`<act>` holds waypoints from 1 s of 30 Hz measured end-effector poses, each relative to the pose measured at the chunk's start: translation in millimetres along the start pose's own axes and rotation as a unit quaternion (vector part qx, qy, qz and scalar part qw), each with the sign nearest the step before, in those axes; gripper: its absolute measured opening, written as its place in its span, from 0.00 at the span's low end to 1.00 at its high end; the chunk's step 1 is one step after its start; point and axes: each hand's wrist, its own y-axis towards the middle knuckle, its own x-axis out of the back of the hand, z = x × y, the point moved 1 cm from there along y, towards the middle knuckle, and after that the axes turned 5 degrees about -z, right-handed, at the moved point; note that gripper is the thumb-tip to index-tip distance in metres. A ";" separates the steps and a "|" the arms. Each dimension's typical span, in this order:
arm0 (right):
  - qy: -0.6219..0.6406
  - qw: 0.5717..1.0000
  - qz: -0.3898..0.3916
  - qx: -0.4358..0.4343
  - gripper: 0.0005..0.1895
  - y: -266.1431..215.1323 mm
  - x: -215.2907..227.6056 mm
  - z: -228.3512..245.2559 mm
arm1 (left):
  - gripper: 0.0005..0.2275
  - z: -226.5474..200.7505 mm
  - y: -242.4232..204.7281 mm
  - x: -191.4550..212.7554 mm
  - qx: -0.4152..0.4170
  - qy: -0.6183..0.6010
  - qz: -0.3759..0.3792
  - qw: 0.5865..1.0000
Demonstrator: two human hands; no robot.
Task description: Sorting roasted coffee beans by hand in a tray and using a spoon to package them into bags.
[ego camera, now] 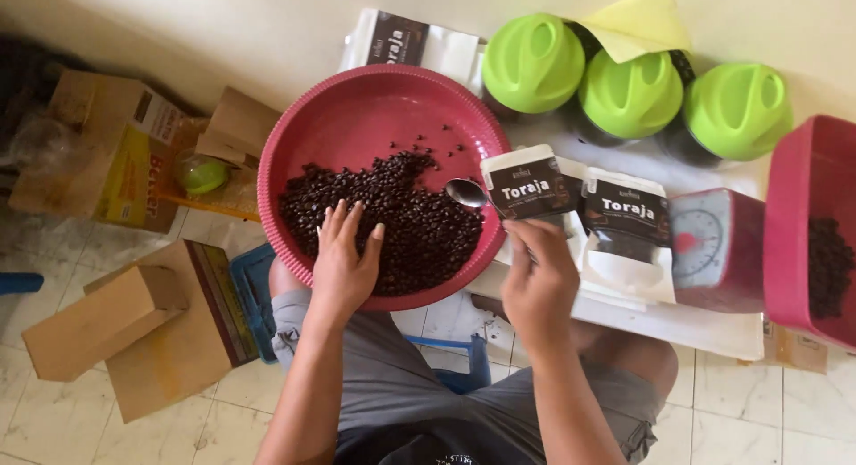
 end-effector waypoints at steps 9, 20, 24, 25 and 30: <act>-0.021 0.961 0.177 -0.211 0.10 -22.1 -57.8 3.2 | 0.29 -7.2 4.6 -8.8 0.035 -0.059 0.161 0.985; 0.048 0.957 0.084 -0.273 0.11 -13.7 -45.7 -9.0 | 0.22 -13.6 -3.9 -1.9 -0.001 -0.253 0.060 0.966; 0.009 0.967 0.049 -0.249 0.12 0.2 -30.3 0.9 | 0.19 -21.5 -3.0 2.6 -0.019 -0.280 0.018 0.960; 0.008 0.967 0.048 -0.249 0.12 0.8 -29.9 -0.5 | 0.19 -22.0 -2.9 1.9 -0.020 -0.280 0.019 0.960; 0.006 0.964 0.049 -0.263 0.12 2.2 -23.1 -2.4 | 0.18 -20.5 -2.6 -1.5 -0.018 -0.294 0.003 0.956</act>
